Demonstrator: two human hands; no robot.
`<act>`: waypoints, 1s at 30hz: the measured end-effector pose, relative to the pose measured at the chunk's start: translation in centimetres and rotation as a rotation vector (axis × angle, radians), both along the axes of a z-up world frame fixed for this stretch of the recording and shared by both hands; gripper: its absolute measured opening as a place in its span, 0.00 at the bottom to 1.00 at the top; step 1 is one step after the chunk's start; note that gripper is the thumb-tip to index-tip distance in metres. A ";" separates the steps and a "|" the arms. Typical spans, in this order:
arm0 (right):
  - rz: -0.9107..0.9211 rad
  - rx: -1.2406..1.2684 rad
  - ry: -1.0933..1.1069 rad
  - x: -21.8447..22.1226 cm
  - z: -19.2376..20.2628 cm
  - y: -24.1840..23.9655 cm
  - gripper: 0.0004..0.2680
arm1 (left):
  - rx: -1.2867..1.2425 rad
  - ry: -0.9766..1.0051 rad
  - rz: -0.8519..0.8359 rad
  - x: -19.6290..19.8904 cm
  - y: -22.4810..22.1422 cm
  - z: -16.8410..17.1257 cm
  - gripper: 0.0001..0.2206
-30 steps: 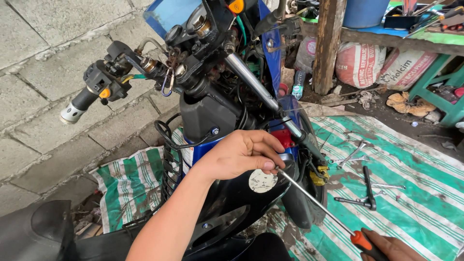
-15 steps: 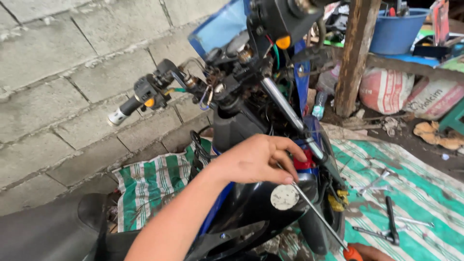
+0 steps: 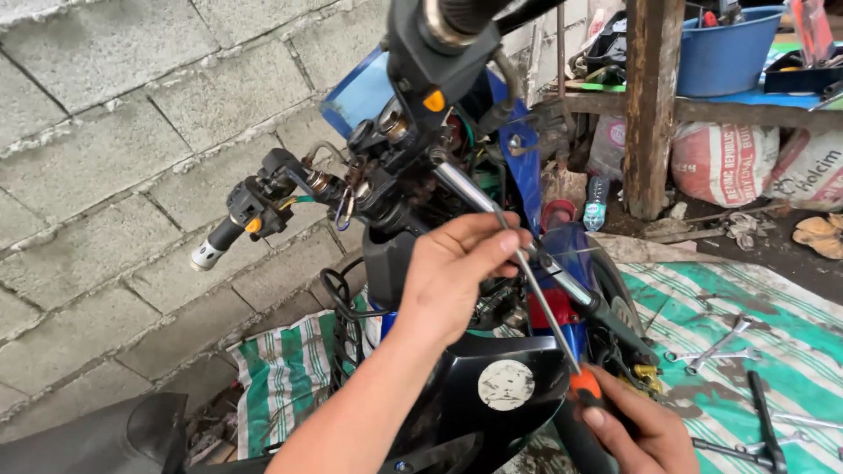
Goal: Repairing and adjusting the handlebar and dashboard components of a motorcycle using a screwdriver.
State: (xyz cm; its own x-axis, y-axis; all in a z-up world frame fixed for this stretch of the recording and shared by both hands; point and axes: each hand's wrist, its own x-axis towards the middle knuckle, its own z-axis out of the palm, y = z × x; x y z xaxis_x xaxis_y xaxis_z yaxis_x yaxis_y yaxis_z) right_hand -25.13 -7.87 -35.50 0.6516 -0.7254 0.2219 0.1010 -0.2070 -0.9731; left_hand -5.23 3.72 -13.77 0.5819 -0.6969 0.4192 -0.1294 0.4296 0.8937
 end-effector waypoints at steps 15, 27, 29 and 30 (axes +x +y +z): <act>0.118 -0.018 -0.227 4.9 5.1 -2.2 0.19 | -0.039 -0.099 0.201 0.1 -1.8 5.6 0.15; 0.173 0.049 -0.313 5.6 5.4 -2.1 0.20 | -0.076 -0.101 0.234 0.1 -0.7 6.1 0.18; 0.157 0.041 -0.329 5.5 5.0 -2.2 0.20 | -0.110 -0.388 0.460 -1.2 0.8 6.3 0.17; 0.142 0.034 -0.347 5.4 4.8 -2.3 0.20 | -0.142 -0.675 0.689 -1.8 1.5 6.3 0.17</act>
State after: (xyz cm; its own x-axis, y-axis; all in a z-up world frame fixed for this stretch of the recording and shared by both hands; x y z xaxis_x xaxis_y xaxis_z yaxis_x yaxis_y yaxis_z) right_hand -19.72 -10.13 -30.73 0.6368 -0.6437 0.4245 0.4510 -0.1356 -0.8822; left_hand -7.04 5.25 -7.43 0.4502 -0.2110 0.8676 -0.8583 0.1656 0.4856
